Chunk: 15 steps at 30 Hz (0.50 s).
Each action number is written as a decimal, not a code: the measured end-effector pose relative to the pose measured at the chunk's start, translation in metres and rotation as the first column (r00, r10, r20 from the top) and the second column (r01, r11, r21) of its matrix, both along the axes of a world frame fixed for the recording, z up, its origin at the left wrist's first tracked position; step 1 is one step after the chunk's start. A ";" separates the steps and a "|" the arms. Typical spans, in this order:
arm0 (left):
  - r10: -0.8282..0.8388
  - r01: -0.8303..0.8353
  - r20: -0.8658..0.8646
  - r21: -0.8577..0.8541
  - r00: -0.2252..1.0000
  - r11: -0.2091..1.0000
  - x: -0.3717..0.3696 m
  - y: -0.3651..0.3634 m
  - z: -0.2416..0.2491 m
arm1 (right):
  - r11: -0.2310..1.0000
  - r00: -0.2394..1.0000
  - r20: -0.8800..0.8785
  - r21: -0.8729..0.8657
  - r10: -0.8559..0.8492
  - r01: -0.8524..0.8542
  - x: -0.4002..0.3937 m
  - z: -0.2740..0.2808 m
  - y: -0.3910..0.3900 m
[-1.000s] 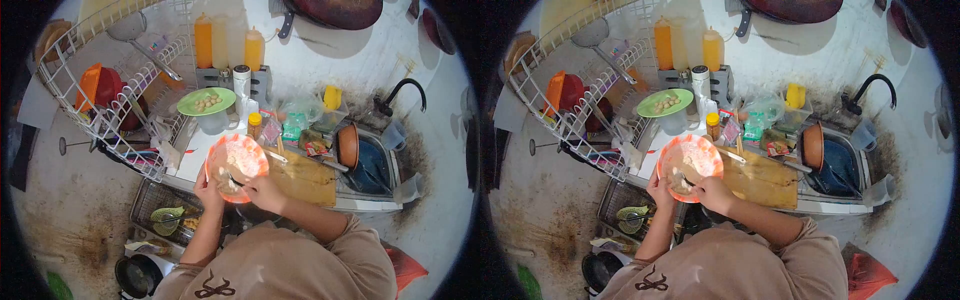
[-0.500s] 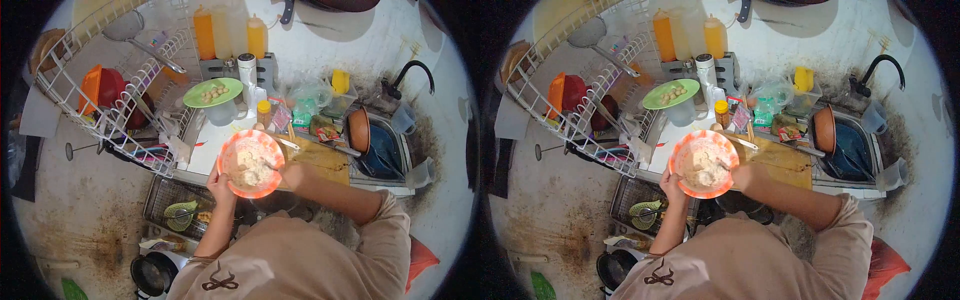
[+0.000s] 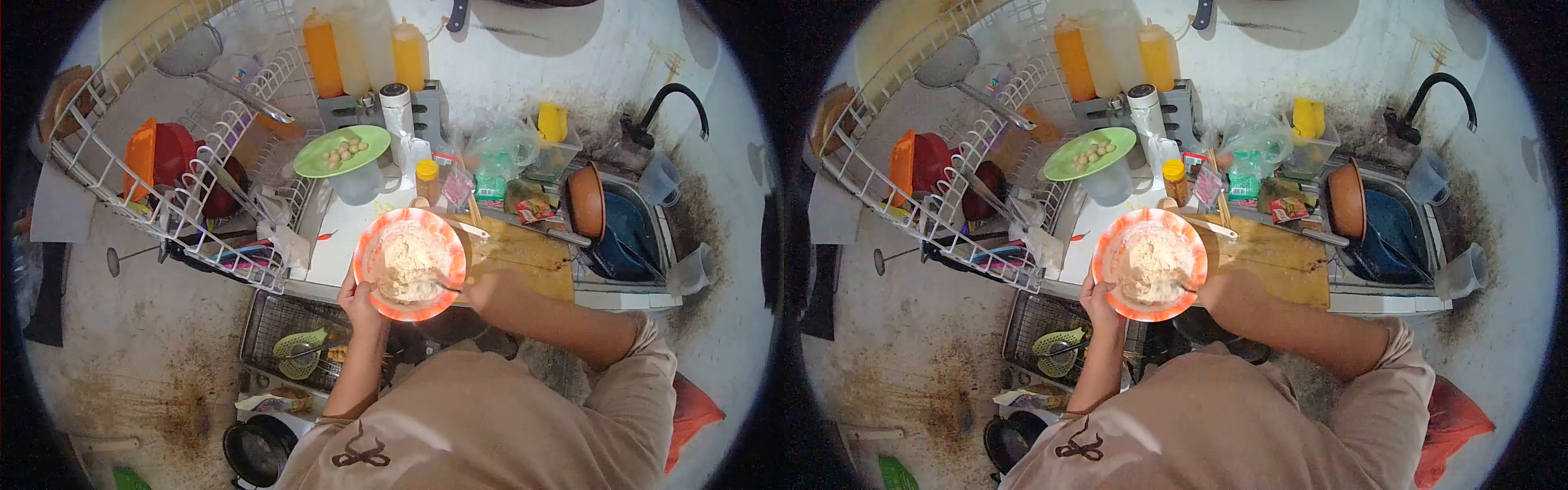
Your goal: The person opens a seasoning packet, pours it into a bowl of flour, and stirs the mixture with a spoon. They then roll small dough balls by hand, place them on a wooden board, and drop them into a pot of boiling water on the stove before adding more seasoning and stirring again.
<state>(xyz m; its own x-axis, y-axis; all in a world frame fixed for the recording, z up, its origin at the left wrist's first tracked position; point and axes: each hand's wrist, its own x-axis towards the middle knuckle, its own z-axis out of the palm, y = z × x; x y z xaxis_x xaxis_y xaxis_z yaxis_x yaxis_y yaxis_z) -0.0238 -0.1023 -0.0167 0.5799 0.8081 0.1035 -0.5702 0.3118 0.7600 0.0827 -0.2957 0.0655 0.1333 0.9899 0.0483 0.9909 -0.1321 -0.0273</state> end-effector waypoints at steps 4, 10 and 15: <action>-0.026 0.030 -0.062 0.065 0.998 0.997 0.002 0.000 -0.011 | 0.980 0.981 0.018 -0.045 -0.193 0.194 0.008 -0.024 0.035; 0.041 -0.040 0.010 -0.070 0.999 0.997 0.001 0.007 -0.013 | 0.994 0.985 -0.137 -0.009 -0.106 0.106 -0.033 -0.019 0.053; 0.018 -0.012 0.074 -0.075 0.997 0.997 -0.006 0.019 -0.014 | 0.989 0.991 0.044 -0.076 0.129 -0.125 -0.012 0.014 0.015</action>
<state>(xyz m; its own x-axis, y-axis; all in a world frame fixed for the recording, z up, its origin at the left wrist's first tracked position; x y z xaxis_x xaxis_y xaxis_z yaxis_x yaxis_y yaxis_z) -0.0294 -0.0838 -0.0309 0.5604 0.8238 0.0858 -0.6297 0.3565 0.6902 0.0710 -0.2808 0.0792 0.0054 0.9998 -0.0208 0.9997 -0.0049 0.0260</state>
